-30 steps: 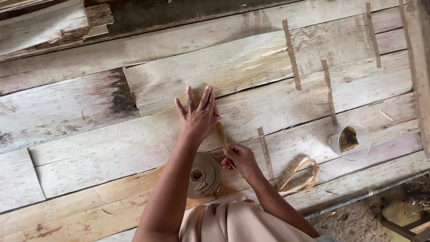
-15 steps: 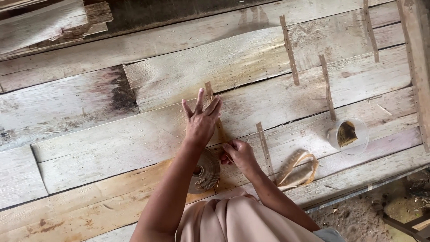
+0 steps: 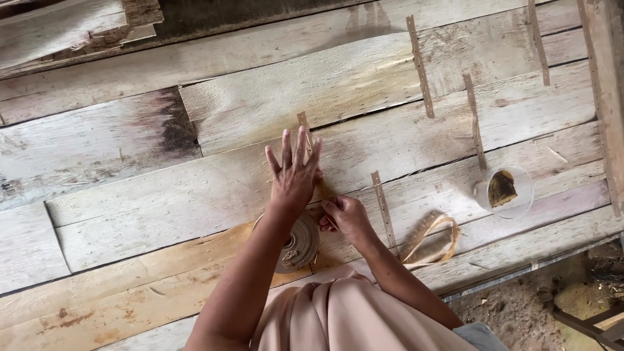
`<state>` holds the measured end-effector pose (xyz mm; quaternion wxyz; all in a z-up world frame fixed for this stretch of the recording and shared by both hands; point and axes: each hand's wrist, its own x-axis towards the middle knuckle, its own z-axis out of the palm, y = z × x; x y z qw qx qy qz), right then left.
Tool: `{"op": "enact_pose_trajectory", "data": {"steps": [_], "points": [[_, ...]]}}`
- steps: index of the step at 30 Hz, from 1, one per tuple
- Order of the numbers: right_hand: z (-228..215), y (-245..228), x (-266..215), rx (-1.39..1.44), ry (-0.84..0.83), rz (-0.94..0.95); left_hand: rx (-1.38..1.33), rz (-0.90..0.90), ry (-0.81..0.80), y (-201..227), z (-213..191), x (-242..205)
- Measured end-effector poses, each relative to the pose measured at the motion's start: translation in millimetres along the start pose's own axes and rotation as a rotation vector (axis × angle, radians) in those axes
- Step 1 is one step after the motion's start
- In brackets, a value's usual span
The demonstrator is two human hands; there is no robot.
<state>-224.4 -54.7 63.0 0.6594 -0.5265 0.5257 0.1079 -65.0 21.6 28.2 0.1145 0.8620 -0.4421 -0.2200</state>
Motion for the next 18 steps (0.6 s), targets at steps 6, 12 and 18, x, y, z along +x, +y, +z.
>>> {"op": "enact_pose_trajectory", "data": {"steps": [6,12,18], "points": [[-3,13,1,0.034,-0.039,0.013,-0.055,0.009,-0.077,12,-20,-14],[-8,16,-4,0.022,-0.047,0.048,-0.018,0.041,-0.069,-1,9,-10],[-5,12,-9,-0.003,-0.016,0.055,-0.012,0.077,-0.137,-11,20,-4]]}}
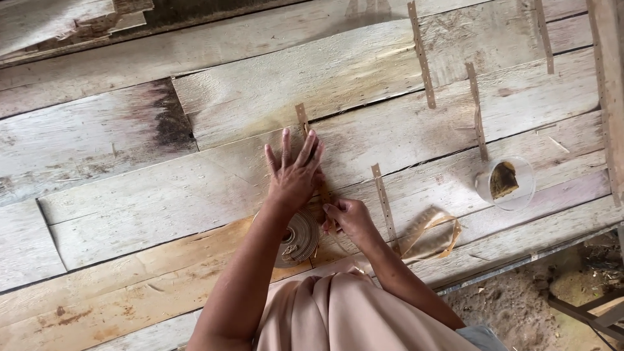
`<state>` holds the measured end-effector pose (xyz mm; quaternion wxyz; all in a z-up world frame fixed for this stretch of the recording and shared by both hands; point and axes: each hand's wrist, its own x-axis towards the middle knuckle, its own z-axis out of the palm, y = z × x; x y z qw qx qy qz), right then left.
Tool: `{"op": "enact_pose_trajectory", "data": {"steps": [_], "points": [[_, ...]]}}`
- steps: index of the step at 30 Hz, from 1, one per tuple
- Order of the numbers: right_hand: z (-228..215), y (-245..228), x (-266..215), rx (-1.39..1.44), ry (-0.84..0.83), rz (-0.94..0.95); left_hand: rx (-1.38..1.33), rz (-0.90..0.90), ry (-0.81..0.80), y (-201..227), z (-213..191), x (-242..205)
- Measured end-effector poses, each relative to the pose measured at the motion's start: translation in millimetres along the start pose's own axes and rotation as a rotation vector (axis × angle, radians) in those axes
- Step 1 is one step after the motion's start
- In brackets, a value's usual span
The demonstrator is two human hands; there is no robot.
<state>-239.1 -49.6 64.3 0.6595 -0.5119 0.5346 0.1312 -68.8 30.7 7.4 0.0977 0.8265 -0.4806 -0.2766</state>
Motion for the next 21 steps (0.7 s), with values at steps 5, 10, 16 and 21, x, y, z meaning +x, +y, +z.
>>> {"op": "enact_pose_trajectory", "data": {"steps": [5,10,16,21], "points": [[4,1,3,-0.051,0.056,0.005,0.032,0.003,-0.032,2,-6,-1],[6,-8,-2,-0.117,0.073,-0.023,0.029,-0.056,-0.079,26,-33,-14],[8,-14,-1,-0.120,0.091,0.032,-0.047,-0.051,-0.061,23,-19,-17],[11,-20,-2,-0.133,0.097,0.069,-0.042,-0.033,-0.127,21,-21,-17]]}}
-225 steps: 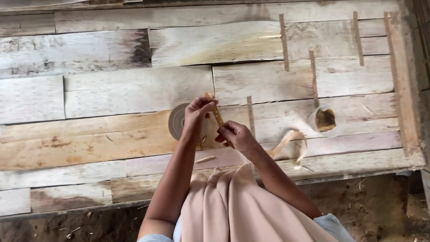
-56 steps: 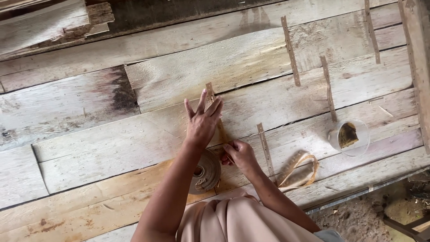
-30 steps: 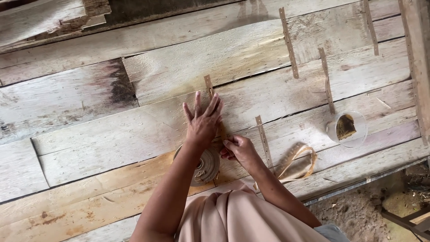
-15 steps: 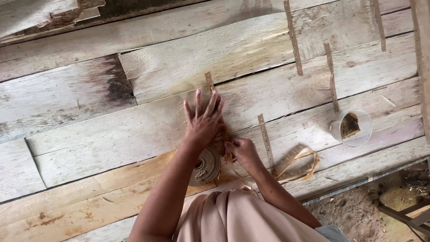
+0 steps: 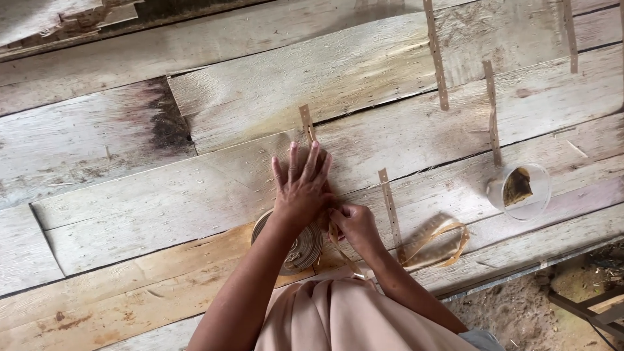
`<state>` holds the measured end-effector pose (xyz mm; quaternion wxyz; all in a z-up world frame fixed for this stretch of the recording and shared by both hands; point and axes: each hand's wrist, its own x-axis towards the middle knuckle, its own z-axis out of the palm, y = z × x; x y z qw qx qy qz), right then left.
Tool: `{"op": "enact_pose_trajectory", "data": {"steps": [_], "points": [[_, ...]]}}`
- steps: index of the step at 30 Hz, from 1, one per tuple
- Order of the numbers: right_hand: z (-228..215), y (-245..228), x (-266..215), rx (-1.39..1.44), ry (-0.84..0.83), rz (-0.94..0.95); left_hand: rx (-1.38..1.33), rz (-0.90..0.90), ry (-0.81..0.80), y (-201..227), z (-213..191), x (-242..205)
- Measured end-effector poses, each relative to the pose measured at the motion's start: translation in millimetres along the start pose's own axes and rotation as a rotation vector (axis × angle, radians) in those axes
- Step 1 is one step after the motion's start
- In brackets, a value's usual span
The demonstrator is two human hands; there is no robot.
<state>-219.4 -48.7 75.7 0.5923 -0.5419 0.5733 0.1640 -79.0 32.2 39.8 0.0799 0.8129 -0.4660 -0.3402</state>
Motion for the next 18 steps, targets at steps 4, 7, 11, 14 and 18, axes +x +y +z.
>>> {"op": "enact_pose_trajectory", "data": {"steps": [4,7,11,14,18], "points": [[0,-2,-5,-0.031,0.020,-0.008,-0.020,0.018,-0.003,0,-6,-3],[0,-1,-7,-0.058,0.026,-0.022,-0.022,0.048,0.005,-2,-5,-3],[0,-5,-19,-0.075,0.011,-0.057,-0.011,0.044,0.008,-2,-5,-4],[-2,-8,-26,-0.056,-0.007,-0.066,0.003,0.051,0.013,-2,-7,-5],[-4,-8,-29,-0.089,-0.027,-0.066,0.020,0.059,0.029,-4,-2,-4]]}}
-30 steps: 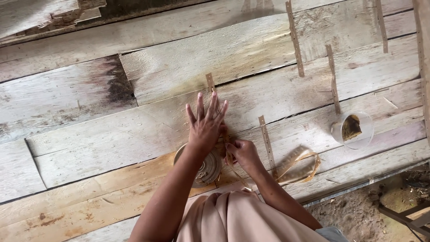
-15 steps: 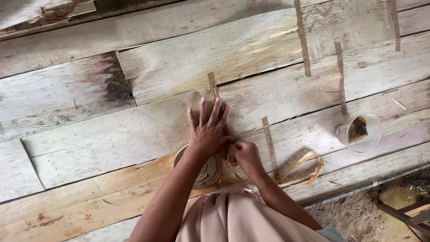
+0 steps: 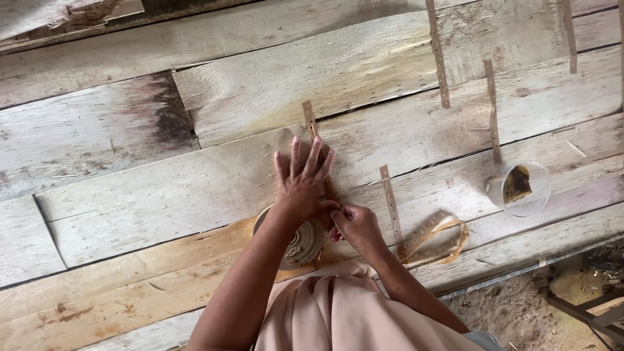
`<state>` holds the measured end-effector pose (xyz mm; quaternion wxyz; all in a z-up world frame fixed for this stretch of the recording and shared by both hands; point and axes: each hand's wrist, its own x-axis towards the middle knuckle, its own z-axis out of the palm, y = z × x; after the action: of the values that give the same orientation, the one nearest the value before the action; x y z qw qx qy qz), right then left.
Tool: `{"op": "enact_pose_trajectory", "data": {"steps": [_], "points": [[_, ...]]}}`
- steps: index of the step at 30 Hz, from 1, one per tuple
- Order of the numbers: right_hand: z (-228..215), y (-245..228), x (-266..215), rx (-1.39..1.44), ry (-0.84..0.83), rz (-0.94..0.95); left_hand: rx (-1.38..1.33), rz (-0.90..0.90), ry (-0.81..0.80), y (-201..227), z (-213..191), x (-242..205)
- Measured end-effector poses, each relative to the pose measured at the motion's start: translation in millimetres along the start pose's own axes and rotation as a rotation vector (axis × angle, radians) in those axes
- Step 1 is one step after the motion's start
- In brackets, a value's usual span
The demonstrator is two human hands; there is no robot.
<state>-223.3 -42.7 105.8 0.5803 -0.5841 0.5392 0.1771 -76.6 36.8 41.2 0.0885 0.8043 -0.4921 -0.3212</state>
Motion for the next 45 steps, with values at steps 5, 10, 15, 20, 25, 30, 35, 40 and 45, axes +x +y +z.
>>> {"op": "enact_pose_trajectory", "data": {"steps": [5,10,15,20,25,30,35,40,45], "points": [[-5,7,5,-0.114,0.010,-0.047,0.000,0.012,0.016,0,0,0],[-4,10,3,-0.293,0.032,-0.095,0.004,0.008,0.019,-3,7,2],[15,4,-9,-0.644,0.176,-0.484,0.036,0.014,0.044,-5,21,6],[-47,-29,16,-0.305,0.434,-0.740,-0.004,-0.014,0.063,-1,8,0],[-42,-53,48,-0.427,0.776,-0.901,-0.013,-0.101,0.092,7,-5,-4],[11,-30,88,-0.794,0.722,-0.804,-0.085,-0.178,0.015,3,10,6],[11,-33,133,-0.740,0.741,-0.755,-0.083,-0.184,-0.043,7,-6,0],[10,-64,137,-0.663,0.668,-0.703,-0.059,-0.188,-0.078,9,-19,-3],[9,-81,154,-0.606,0.612,-0.650,-0.046,-0.118,-0.062,10,-25,-3]]}}
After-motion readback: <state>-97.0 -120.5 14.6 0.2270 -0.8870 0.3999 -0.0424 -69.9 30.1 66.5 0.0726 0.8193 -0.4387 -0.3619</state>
